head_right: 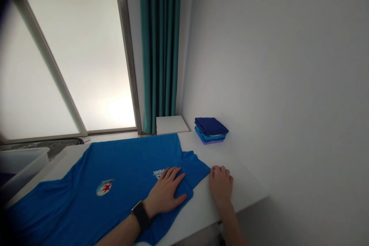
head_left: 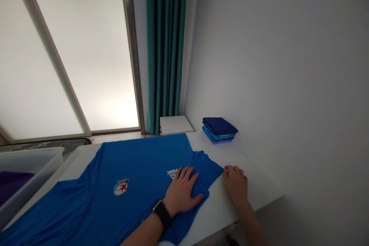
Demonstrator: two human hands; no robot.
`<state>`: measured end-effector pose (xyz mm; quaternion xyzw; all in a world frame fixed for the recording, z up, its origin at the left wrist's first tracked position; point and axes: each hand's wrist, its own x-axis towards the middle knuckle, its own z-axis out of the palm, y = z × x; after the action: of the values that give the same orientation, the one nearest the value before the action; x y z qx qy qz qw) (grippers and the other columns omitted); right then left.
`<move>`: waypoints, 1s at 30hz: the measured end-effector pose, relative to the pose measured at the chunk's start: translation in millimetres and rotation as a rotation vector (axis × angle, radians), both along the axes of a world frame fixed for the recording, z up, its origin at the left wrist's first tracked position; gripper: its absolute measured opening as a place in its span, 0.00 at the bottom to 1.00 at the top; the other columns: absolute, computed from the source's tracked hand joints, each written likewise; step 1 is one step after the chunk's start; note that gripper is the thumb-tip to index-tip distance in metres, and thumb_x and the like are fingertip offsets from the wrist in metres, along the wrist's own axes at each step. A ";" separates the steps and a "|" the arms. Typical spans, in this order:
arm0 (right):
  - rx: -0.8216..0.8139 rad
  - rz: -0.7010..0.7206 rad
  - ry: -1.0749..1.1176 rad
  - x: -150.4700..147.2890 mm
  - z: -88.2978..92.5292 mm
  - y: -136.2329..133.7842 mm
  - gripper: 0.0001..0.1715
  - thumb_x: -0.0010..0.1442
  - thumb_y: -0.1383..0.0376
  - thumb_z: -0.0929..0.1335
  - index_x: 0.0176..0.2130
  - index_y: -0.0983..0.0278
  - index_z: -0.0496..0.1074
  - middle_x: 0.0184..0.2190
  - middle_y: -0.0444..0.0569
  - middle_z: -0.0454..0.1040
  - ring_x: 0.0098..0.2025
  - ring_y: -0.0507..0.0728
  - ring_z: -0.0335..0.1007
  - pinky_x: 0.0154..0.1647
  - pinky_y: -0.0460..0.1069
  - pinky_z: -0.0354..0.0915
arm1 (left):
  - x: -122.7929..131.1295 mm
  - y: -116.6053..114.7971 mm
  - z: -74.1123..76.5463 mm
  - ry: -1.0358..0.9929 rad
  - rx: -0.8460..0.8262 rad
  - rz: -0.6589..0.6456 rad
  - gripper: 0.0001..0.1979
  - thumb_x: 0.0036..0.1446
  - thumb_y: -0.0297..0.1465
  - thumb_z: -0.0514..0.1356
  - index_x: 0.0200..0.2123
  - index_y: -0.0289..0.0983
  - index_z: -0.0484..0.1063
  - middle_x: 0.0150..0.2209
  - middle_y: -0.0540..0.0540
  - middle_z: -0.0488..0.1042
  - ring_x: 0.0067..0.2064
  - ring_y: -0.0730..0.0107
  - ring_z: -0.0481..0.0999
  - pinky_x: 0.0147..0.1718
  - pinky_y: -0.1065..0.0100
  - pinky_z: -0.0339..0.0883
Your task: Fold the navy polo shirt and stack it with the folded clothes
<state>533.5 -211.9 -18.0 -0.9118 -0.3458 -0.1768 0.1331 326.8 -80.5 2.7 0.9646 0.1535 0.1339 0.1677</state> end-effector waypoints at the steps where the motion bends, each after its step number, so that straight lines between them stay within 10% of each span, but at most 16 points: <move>1: -0.022 -0.027 -0.010 0.9 3.3 3.3 0.16 0.66 0.60 0.59 0.39 0.63 0.72 0.39 0.56 0.73 0.45 0.64 0.67 0.43 0.55 0.58 | -0.3 -0.3 1.2 0.001 -0.002 0.000 0.34 0.57 0.51 0.57 0.62 0.42 0.61 0.65 0.39 0.59 0.66 0.48 0.54 0.65 0.44 0.41; 11: 0.113 0.093 0.054 5.7 -5.0 13.8 0.08 0.62 0.63 0.61 0.34 0.62 0.67 0.34 0.53 0.73 0.42 0.63 0.67 0.42 0.54 0.56 | -2.0 -1.0 10.4 -0.038 -0.127 0.007 0.32 0.55 0.43 0.61 0.62 0.41 0.63 0.64 0.39 0.60 0.65 0.48 0.56 0.64 0.44 0.43; 22: 0.481 0.446 0.351 -31.1 48.2 67.5 0.15 0.60 0.62 0.59 0.45 0.62 0.66 0.35 0.50 0.74 0.39 0.58 0.72 0.43 0.52 0.65 | 6.4 59.3 34.6 -0.505 -1.009 0.301 0.20 0.61 0.37 0.50 0.50 0.33 0.69 0.41 0.39 0.78 0.41 0.62 0.78 0.43 0.61 0.71; 30: 0.232 0.977 0.545 -126.8 56.3 74.6 0.16 0.62 0.69 0.61 0.48 0.59 0.70 0.38 0.46 0.76 0.45 0.56 0.71 0.48 0.51 0.65 | -15.1 122.0 34.5 -0.312 -0.662 0.364 0.18 0.59 0.36 0.50 0.46 0.32 0.70 0.31 0.45 0.76 0.30 0.67 0.74 0.31 0.67 0.66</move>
<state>406.7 -137.3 38.3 -0.6381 -0.6587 0.1101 0.3831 311.7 41.5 37.1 0.7835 0.3294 0.2497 0.4639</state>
